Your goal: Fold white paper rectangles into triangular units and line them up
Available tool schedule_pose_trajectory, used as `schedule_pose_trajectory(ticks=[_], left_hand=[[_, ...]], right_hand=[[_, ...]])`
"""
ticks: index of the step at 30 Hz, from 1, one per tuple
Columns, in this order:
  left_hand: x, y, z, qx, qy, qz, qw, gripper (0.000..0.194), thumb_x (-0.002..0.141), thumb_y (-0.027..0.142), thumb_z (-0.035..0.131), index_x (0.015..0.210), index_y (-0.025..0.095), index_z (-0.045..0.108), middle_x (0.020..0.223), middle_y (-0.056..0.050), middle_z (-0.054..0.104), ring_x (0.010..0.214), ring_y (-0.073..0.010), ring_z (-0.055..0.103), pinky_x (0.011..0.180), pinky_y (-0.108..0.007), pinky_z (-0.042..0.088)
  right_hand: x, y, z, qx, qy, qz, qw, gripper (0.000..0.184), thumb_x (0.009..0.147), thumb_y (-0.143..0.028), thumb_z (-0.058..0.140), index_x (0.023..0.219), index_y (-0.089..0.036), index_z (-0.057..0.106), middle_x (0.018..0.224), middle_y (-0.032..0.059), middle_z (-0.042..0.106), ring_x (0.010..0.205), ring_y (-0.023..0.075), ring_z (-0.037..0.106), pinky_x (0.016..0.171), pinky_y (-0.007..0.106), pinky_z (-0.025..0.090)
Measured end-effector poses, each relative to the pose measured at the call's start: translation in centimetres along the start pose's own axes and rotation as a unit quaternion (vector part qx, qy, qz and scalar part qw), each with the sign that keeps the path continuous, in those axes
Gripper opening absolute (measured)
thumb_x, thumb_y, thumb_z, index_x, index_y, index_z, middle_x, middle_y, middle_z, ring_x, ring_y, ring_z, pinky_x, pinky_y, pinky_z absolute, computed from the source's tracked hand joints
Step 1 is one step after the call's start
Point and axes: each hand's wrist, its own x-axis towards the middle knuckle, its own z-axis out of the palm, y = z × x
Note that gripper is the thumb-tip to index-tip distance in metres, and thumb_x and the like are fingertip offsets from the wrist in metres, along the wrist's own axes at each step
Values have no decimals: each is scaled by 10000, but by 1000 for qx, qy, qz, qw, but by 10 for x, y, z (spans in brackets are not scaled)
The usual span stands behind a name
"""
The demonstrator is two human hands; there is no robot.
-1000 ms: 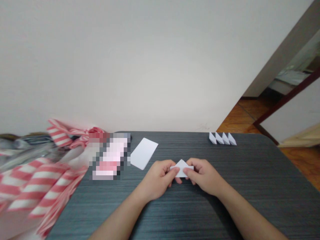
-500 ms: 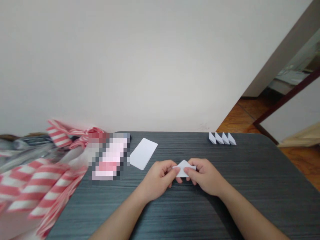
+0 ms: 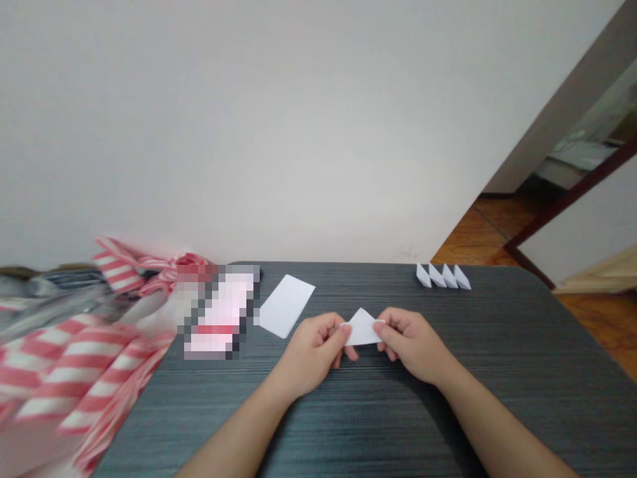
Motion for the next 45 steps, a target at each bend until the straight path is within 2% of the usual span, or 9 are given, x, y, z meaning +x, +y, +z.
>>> schedule_pose_trajectory(ticks=[16, 22, 26, 29, 32, 35, 39, 42, 45], left_hand=[[2, 2, 2, -84, 17, -7, 996, 338, 909, 446, 530, 750, 152, 583, 588, -12, 668, 436, -86, 456, 449, -194, 337], [1, 0, 3, -75, 20, 0, 997, 330, 925, 438, 526, 761, 154, 561, 639, -28, 700, 446, -81, 464, 455, -192, 342], [1, 0, 3, -71, 25, -2, 997, 323, 927, 426, 531, 769, 147, 566, 585, -8, 660, 435, -75, 452, 454, -189, 348], [4, -3, 4, -92, 23, 12, 995, 312, 929, 424, 531, 802, 142, 574, 630, -16, 667, 447, -73, 466, 458, -190, 366], [6, -6, 6, -147, 43, 28, 988, 251, 924, 417, 543, 874, 174, 501, 724, -13, 688, 436, -68, 476, 437, -186, 371], [6, -8, 7, -163, 61, 39, 984, 252, 925, 412, 546, 845, 199, 438, 675, 24, 647, 424, -71, 484, 416, -179, 363], [5, -6, 7, -97, 31, 41, 994, 276, 939, 415, 518, 851, 157, 563, 715, -20, 676, 458, -74, 506, 450, -191, 400], [4, -3, 7, -65, 13, 42, 997, 286, 942, 392, 506, 1011, 146, 633, 866, -64, 719, 482, -78, 524, 479, -209, 434], [3, 0, 6, -30, -1, 43, 999, 275, 945, 373, 499, 972, 145, 651, 721, -28, 680, 508, -96, 545, 507, -210, 435]], right_hand=[[0, 1, 0, 24, 22, 7, 999, 302, 882, -380, 592, 655, -192, 528, 502, -51, 548, 404, 84, 458, 441, 204, 367], [-1, 1, 0, 0, 24, 0, 1000, 304, 908, -352, 561, 653, -193, 519, 502, -47, 554, 417, 88, 473, 452, 203, 374], [-2, 1, 0, -4, 29, -1, 1000, 307, 914, -338, 551, 646, -190, 520, 488, -50, 542, 410, 86, 466, 448, 201, 366], [-1, 5, -1, 9, 46, -4, 999, 303, 911, -344, 557, 653, -188, 521, 501, -47, 553, 411, 84, 467, 446, 198, 361], [0, 10, -2, 17, 82, -15, 996, 300, 915, -358, 561, 670, -187, 532, 519, -44, 566, 428, 87, 480, 463, 200, 376], [1, 12, -2, -17, 123, -40, 991, 285, 928, -346, 557, 696, -182, 588, 501, -38, 563, 459, 107, 520, 496, 215, 404], [0, 6, -1, -105, 144, -111, 978, 262, 935, -289, 558, 730, -180, 679, 555, -4, 620, 526, 139, 590, 549, 248, 455], [0, 3, 2, -154, 109, -205, 960, 189, 928, -211, 567, 888, -190, 750, 813, 52, 735, 735, 175, 682, 702, 277, 525], [0, 5, 5, -173, 68, -278, 942, 212, 926, -172, 576, 1047, -204, 747, 1085, 90, 725, 990, 206, 680, 892, 314, 527]])
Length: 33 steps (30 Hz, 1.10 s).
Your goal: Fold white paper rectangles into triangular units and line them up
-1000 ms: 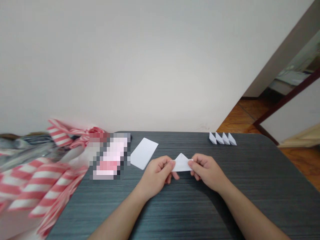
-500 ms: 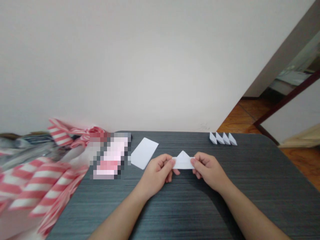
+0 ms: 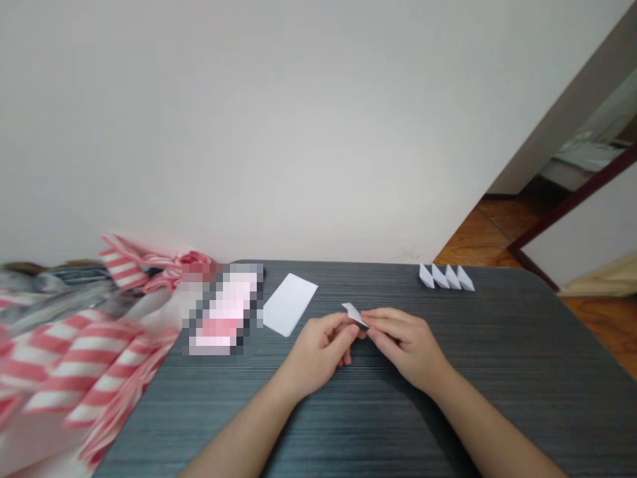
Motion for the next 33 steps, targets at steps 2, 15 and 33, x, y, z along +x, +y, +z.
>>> schedule_pose_trajectory(ticks=[2, 15, 33], left_hand=[[0, 0, -1, 19, -4, 0, 1000, 266, 947, 365, 498, 886, 147, 638, 595, 5, 615, 515, -107, 549, 520, -207, 426], [-2, -1, -1, 78, 7, -13, 997, 249, 928, 303, 479, 732, 172, 559, 529, 33, 569, 478, -108, 524, 499, -206, 365], [-1, 0, -3, 28, -14, -39, 999, 306, 912, 427, 543, 852, 150, 658, 537, 9, 608, 483, -109, 506, 494, -203, 352]], right_hand=[[-2, 1, 1, -8, -22, -20, 1000, 241, 916, -170, 597, 1118, -203, 725, 1179, 109, 680, 1048, 216, 657, 924, 327, 522], [-3, 1, 1, 14, 39, 49, 998, 292, 895, -149, 573, 1177, -219, 589, 1139, 96, 567, 692, 129, 570, 648, 289, 502], [-5, 3, 5, 113, -37, 167, 979, 207, 876, -198, 589, 1078, -201, 634, 733, -22, 546, 600, 117, 509, 558, 232, 409]])
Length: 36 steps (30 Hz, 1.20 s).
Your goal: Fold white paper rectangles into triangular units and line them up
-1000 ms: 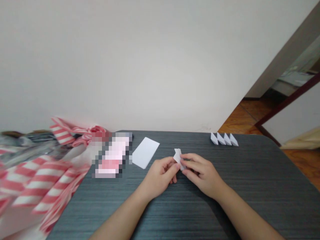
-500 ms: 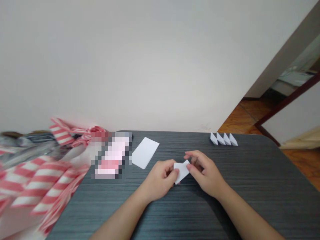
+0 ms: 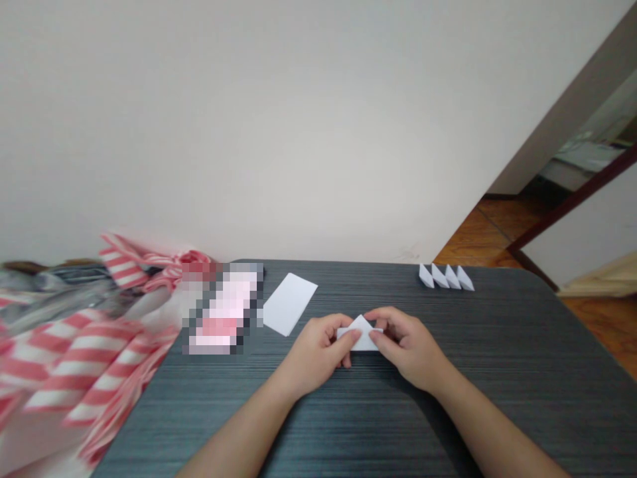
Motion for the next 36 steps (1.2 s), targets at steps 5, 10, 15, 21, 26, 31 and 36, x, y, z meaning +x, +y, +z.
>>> schedule_pose_trajectory(ticks=[5, 10, 15, 21, 26, 31, 36], left_hand=[[1, 1, -1, -34, 1, -14, 999, 298, 899, 420, 556, 815, 148, 642, 527, 9, 613, 466, -102, 489, 477, -195, 341], [4, 0, -1, -91, 8, -32, 995, 293, 881, 425, 574, 851, 141, 639, 499, 16, 607, 426, -95, 469, 454, -190, 346], [4, 0, 0, -100, 7, -28, 995, 292, 880, 414, 570, 820, 136, 639, 491, 14, 601, 423, -91, 462, 456, -189, 348], [3, 1, 0, -86, 3, -26, 996, 286, 881, 405, 575, 784, 143, 635, 514, 11, 609, 447, -96, 485, 475, -196, 363], [2, 5, 0, -93, -14, 0, 996, 361, 915, 441, 517, 802, 130, 662, 540, -4, 607, 480, -106, 508, 497, -208, 399], [0, 6, 1, -103, -23, 10, 994, 235, 798, 329, 676, 936, 139, 683, 783, -34, 692, 567, -105, 565, 541, -211, 446], [-1, 6, 0, -40, -24, 0, 999, 185, 857, 313, 619, 890, 149, 696, 712, -16, 675, 573, -110, 568, 541, -201, 430]], right_hand=[[-2, 1, -1, 16, -10, -12, 1000, 184, 885, -198, 591, 1068, -210, 583, 730, -27, 542, 577, 111, 493, 541, 226, 401], [-3, -3, -5, -24, -41, -97, 994, 234, 830, -161, 662, 1054, -212, 618, 1006, 45, 599, 603, 93, 485, 539, 220, 406], [-2, -3, -6, -55, -41, -133, 989, 226, 846, -143, 650, 1061, -209, 631, 1053, 68, 596, 690, 117, 544, 599, 237, 447], [0, -7, -8, -60, -30, -133, 989, 87, 875, -141, 616, 934, -193, 651, 977, 64, 617, 707, 127, 566, 594, 233, 450], [2, -9, -8, -74, -17, -127, 989, 90, 897, -148, 582, 848, -196, 641, 883, 47, 626, 687, 134, 562, 595, 239, 446], [3, -9, -7, -83, 9, -119, 989, 94, 901, -142, 560, 854, -195, 621, 847, 43, 625, 665, 139, 548, 586, 246, 437], [2, -10, -6, -79, 13, -110, 991, 95, 907, -154, 551, 841, -190, 609, 834, 42, 620, 671, 140, 540, 598, 250, 426]])
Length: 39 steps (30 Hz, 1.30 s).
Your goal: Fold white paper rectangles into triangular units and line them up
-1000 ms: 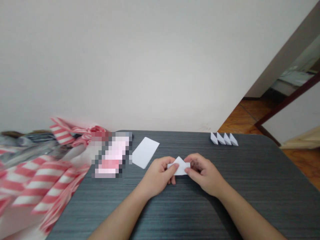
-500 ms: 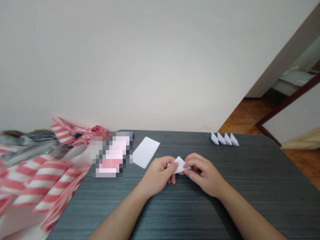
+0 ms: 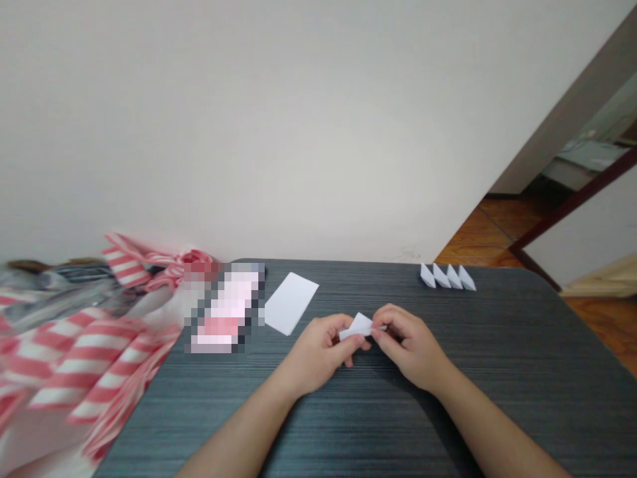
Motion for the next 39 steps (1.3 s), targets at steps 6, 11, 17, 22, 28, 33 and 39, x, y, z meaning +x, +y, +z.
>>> schedule_pose_trajectory(ticks=[6, 11, 17, 22, 28, 33, 39], left_hand=[[-1, 3, -1, 27, 4, -1, 1000, 273, 918, 365, 544, 859, 146, 695, 602, 0, 635, 516, -104, 529, 509, -193, 396], [0, 1, -1, 29, 8, -2, 1000, 285, 920, 375, 536, 850, 147, 693, 580, 4, 618, 506, -107, 521, 499, -195, 392], [-1, 2, -1, 34, 6, 4, 999, 284, 920, 370, 539, 834, 144, 688, 668, -19, 673, 518, -97, 525, 513, -195, 402], [-1, 1, 0, 28, -1, 7, 1000, 297, 924, 378, 531, 837, 142, 689, 722, -37, 698, 538, -101, 538, 519, -199, 405], [-1, -1, 1, 21, -3, 13, 1000, 241, 916, 333, 546, 846, 141, 674, 784, -42, 712, 553, -93, 536, 525, -193, 406], [0, 0, 1, 44, -10, 11, 999, 218, 902, 299, 558, 809, 139, 676, 753, -29, 707, 559, -93, 545, 542, -193, 419], [0, 3, 0, 72, -9, 17, 997, 281, 920, 313, 520, 763, 136, 671, 694, -19, 689, 546, -94, 545, 542, -193, 419]], right_hand=[[-6, 7, 7, 49, 5, 83, 995, 116, 886, -197, 570, 1002, -204, 579, 754, -4, 577, 597, 128, 522, 560, 239, 425], [-5, 9, 7, 67, 3, 110, 992, 163, 875, -251, 596, 1025, -191, 608, 730, -6, 594, 612, 133, 546, 561, 233, 433], [-1, 3, 1, 19, -40, 147, 988, 226, 895, -278, 571, 700, -176, 622, 525, -40, 523, 476, 105, 474, 474, 212, 351], [-1, 2, 1, 14, -43, 159, 986, 259, 907, -288, 554, 678, -175, 601, 516, -41, 532, 469, 105, 490, 490, 216, 361], [-1, 0, 1, 12, -42, 163, 986, 263, 906, -296, 554, 672, -178, 578, 511, -43, 528, 467, 106, 487, 491, 216, 356], [0, -3, 0, 6, -45, 153, 987, 257, 895, -279, 566, 659, -178, 572, 506, -45, 525, 464, 102, 474, 489, 215, 342], [-1, -2, 3, 32, -62, 147, 987, 220, 897, -269, 569, 705, -169, 603, 557, -38, 541, 498, 97, 480, 501, 208, 344]])
